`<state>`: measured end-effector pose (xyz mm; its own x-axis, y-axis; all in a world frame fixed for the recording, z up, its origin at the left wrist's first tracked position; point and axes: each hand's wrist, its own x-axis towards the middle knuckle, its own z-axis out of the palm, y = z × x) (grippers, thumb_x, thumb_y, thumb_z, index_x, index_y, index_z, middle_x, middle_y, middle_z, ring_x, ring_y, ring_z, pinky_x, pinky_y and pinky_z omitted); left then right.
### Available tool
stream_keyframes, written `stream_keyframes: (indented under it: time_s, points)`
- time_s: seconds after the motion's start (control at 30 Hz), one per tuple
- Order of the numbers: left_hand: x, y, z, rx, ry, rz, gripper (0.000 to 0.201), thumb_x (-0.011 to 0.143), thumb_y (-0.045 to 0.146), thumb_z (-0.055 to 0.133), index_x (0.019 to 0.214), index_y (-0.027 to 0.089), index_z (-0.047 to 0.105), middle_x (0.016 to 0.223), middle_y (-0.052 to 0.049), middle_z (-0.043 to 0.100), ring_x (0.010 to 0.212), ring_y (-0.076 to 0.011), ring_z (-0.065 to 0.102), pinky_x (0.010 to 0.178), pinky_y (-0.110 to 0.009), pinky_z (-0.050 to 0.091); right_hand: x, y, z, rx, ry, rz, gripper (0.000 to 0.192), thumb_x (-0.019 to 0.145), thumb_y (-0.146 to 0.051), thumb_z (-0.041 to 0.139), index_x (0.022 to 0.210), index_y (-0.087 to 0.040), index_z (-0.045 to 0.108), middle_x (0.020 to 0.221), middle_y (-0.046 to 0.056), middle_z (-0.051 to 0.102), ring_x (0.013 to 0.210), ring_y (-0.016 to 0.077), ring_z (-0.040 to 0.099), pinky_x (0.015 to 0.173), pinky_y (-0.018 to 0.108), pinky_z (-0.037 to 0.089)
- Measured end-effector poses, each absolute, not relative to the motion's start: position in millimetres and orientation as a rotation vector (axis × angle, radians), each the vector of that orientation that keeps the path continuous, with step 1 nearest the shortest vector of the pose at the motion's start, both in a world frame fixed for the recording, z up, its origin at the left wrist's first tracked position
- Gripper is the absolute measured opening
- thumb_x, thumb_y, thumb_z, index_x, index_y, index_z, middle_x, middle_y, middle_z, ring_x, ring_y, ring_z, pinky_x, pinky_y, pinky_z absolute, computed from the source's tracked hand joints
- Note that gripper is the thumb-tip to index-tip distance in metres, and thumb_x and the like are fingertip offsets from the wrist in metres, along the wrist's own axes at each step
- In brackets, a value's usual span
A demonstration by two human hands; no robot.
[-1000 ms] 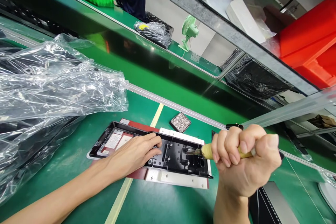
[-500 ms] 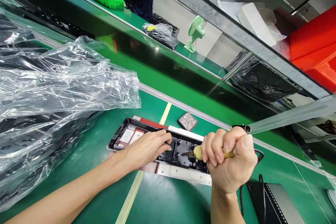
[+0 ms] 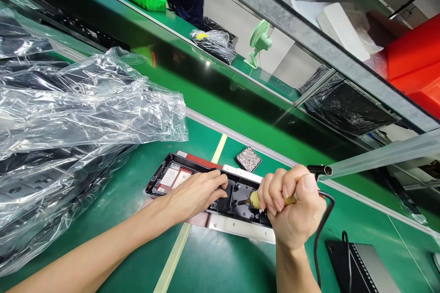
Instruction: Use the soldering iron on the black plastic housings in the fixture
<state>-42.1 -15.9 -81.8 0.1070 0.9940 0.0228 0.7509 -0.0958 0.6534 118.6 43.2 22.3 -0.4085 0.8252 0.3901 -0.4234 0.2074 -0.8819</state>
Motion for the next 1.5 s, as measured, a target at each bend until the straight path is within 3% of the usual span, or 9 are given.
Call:
stream_keyframes:
  time_s: [0.47,0.77,1.07,1.5]
  points:
    - [-41.5,-15.0,-78.5,1.901,1.704,0.652,0.010,0.102,0.029,0.051,0.099,0.022,0.058,0.097,0.000,0.061,0.074,-0.0163,0.059,0.065,-0.028,0.035,115.4,42.0,19.6,-0.436,-1.433,1.511,0.039,0.101,-0.035,0.047,0.065,-0.021,0.048,0.048,-0.006,0.038,0.040,0.0094,0.036,0.040,0.024,0.036]
    - [-41.9,-15.8,-78.2,1.908,1.707,0.659,0.010,0.102,0.029,0.052,0.099,0.022,0.059,0.096,0.000,0.062,0.074,-0.0164,0.060,0.064,-0.028,0.036,118.8,37.5,22.1,-0.470,-1.507,1.455,0.038,0.101,-0.033,0.048,0.066,-0.020,0.048,0.062,-0.001,0.047,0.056,0.0125,0.045,0.058,0.032,0.046]
    - [-40.1,-15.3,-81.3,1.925,1.702,0.659,0.010,0.102,0.028,0.052,0.100,0.022,0.059,0.098,0.000,0.062,0.076,-0.0165,0.061,0.065,-0.029,0.036,124.5,39.6,24.6,-0.462,-1.513,1.513,0.034,0.101,-0.032,0.048,0.070,-0.020,0.051,0.057,-0.003,0.048,0.048,0.0111,0.045,0.047,0.027,0.041]
    - [-42.3,-16.7,-81.6,1.943,1.687,0.700,0.018,0.103,0.030,0.048,0.094,0.021,0.060,0.093,-0.001,0.061,0.077,-0.0170,0.063,0.064,-0.029,0.038,123.2,39.5,19.7,-0.434,-1.504,1.513,0.033,0.102,-0.033,0.046,0.072,-0.021,0.050,0.057,-0.004,0.046,0.049,0.0115,0.043,0.047,0.027,0.040]
